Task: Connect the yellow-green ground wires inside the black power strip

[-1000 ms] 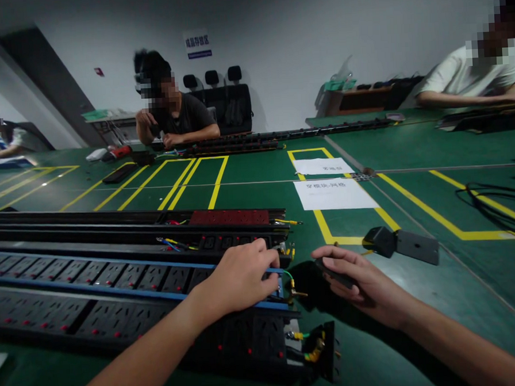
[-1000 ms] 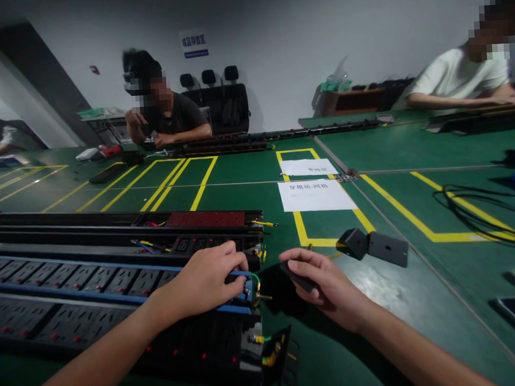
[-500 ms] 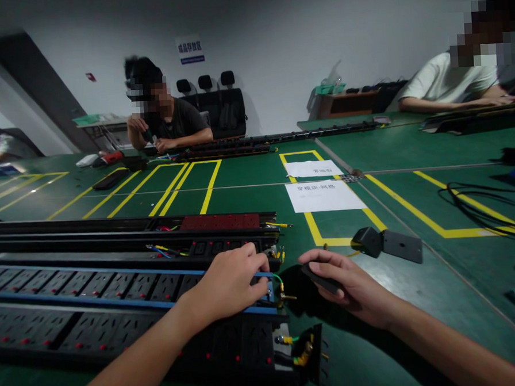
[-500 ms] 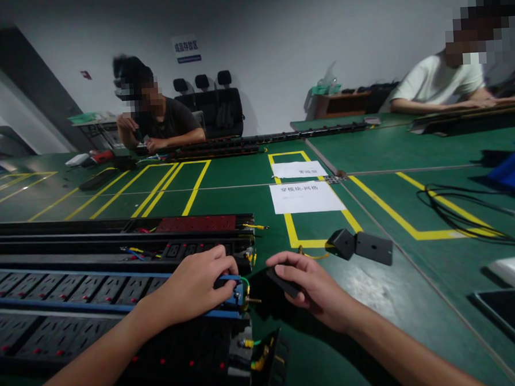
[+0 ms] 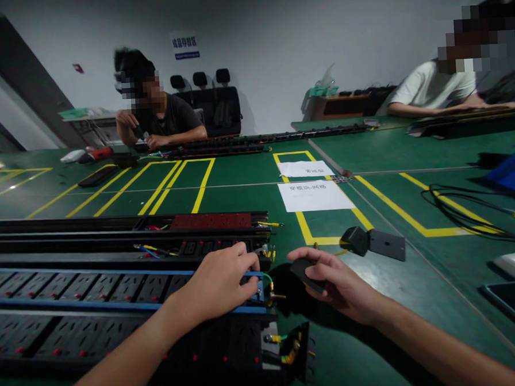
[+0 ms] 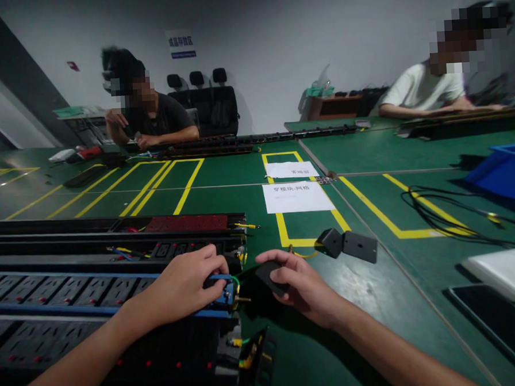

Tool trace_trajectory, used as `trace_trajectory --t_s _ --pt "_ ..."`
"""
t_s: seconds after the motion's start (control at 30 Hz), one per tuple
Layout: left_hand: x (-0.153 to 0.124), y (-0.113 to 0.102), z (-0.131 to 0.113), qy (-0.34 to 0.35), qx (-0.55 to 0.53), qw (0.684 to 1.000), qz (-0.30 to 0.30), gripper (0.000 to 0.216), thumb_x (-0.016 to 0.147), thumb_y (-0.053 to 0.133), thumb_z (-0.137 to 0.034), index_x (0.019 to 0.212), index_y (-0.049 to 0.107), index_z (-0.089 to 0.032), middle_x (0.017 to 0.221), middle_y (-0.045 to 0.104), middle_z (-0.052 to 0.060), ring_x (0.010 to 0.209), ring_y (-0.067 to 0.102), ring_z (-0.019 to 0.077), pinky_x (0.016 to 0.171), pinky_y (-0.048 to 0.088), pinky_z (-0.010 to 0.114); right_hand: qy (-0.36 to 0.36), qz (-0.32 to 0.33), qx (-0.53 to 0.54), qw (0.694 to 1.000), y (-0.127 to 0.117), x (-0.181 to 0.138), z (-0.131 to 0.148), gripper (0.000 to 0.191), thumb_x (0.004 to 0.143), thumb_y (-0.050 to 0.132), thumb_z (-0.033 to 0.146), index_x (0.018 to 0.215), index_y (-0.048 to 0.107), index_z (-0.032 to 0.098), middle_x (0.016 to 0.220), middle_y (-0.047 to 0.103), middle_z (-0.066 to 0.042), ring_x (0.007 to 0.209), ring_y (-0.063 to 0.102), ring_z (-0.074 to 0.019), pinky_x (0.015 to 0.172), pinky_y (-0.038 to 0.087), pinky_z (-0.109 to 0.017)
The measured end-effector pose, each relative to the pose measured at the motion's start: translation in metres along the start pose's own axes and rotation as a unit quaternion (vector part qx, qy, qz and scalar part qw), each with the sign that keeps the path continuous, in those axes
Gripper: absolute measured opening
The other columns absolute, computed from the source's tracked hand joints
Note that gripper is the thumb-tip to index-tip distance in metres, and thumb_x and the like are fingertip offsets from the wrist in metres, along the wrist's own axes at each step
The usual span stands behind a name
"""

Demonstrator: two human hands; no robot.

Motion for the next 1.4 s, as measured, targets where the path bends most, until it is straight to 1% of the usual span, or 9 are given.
trace_trajectory --t_s 0.07,0.27,0.43,0.6,0.8,0.9,1.1,1.17,1.4 --pt "0.000 0.001 0.001 -0.003 -0.001 1.000 0.002 0.012 0.090 0.054 -0.028 0.095 0.064 -0.024 0.093 0.058 0.001 0.080 0.059 0.0192 0.065 0.034 0.032 -0.009 -0.007 -0.001 1.000 0.001 0.000 0.000 0.049 0.069 0.084 0.028 0.113 0.065 0.025 0.079 0.061 0.003 0.053 0.050 -0.0064 0.045 0.034 -0.017" --pt "0.002 0.002 0.002 -0.002 -0.018 1.000 -0.005 0.012 0.090 0.053 -0.026 0.094 0.064 -0.024 0.094 0.058 0.001 0.077 0.058 0.0181 0.065 0.033 0.032 -0.015 -0.024 0.019 0.999 0.008 0.000 -0.001 0.069 0.059 0.093 0.026 0.117 0.054 0.024 0.086 0.068 0.001 0.069 0.064 -0.0130 0.064 0.052 -0.023" --pt "0.000 0.002 0.002 -0.001 -0.022 1.000 -0.007 0.012 0.089 0.053 -0.026 0.093 0.064 -0.024 0.093 0.059 0.001 0.077 0.058 0.0182 0.065 0.032 0.032 -0.027 -0.048 0.069 0.996 0.007 0.000 -0.002 0.063 0.058 0.094 0.022 0.110 0.059 0.022 0.084 0.070 0.000 0.069 0.065 -0.0117 0.067 0.053 -0.023" --pt "-0.001 0.002 0.003 -0.003 -0.026 1.000 -0.010 0.012 0.089 0.054 -0.026 0.093 0.064 -0.025 0.093 0.059 0.001 0.078 0.058 0.0185 0.066 0.032 0.031 -0.044 -0.044 0.050 0.997 0.008 -0.001 -0.004 0.065 0.064 0.092 0.028 0.123 0.065 0.023 0.096 0.072 -0.003 0.080 0.068 -0.0146 0.074 0.053 -0.025" --pt "0.002 0.002 0.002 -0.006 -0.022 1.000 -0.007 0.012 0.089 0.054 -0.026 0.093 0.065 -0.025 0.093 0.059 0.002 0.076 0.058 0.0180 0.065 0.032 0.031 -0.088 -0.073 -0.005 0.993 0.010 -0.005 -0.009 0.062 0.074 0.086 0.039 0.131 0.065 0.031 0.098 0.071 -0.003 0.072 0.068 -0.0164 0.061 0.050 -0.027" --pt "0.001 0.002 0.002 -0.002 -0.022 1.000 -0.006 0.012 0.089 0.054 -0.026 0.094 0.065 -0.024 0.094 0.060 0.002 0.077 0.059 0.0178 0.065 0.033 0.031 -0.104 -0.087 -0.010 0.991 0.010 -0.007 -0.008 0.059 0.075 0.085 0.039 0.131 0.066 0.031 0.104 0.071 -0.004 0.081 0.067 -0.0175 0.071 0.052 -0.030" --pt "0.001 0.002 0.001 -0.007 -0.008 1.000 0.005 0.013 0.090 0.053 -0.027 0.095 0.065 -0.024 0.096 0.059 0.002 0.081 0.060 0.0193 0.066 0.036 0.032 -0.092 -0.129 -0.035 0.987 0.007 -0.006 -0.007 0.080 0.071 0.086 0.038 0.144 0.054 0.030 0.103 0.073 -0.006 0.087 0.067 -0.0236 0.078 0.054 -0.038" --pt "0.001 0.001 0.001 -0.006 -0.006 1.000 0.004 0.013 0.090 0.053 -0.027 0.095 0.065 -0.024 0.095 0.059 0.002 0.082 0.061 0.0194 0.067 0.037 0.032 -0.110 -0.158 -0.056 0.980 0.006 -0.006 -0.010 0.075 0.070 0.085 0.040 0.140 0.059 0.027 0.098 0.073 -0.007 0.085 0.067 -0.0247 0.077 0.054 -0.039" --pt "0.000 0.000 0.000 0.000 -0.006 1.000 -0.002 0.013 0.089 0.054 -0.027 0.095 0.065 -0.023 0.094 0.059 0.002 0.079 0.059 0.0181 0.065 0.037 0.032 -0.180 -0.222 -0.141 0.948 0.004 -0.009 -0.015 0.029 0.078 0.079 0.041 0.100 0.074 0.023 0.093 0.073 -0.007 0.082 0.065 -0.0224 0.075 0.053 -0.038"
Point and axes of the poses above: each hand's wrist, its own x-axis towards the middle knuckle, its own y-axis out of the palm, z = x × y, the point moved 3 cm from there along x, towards the middle knuckle
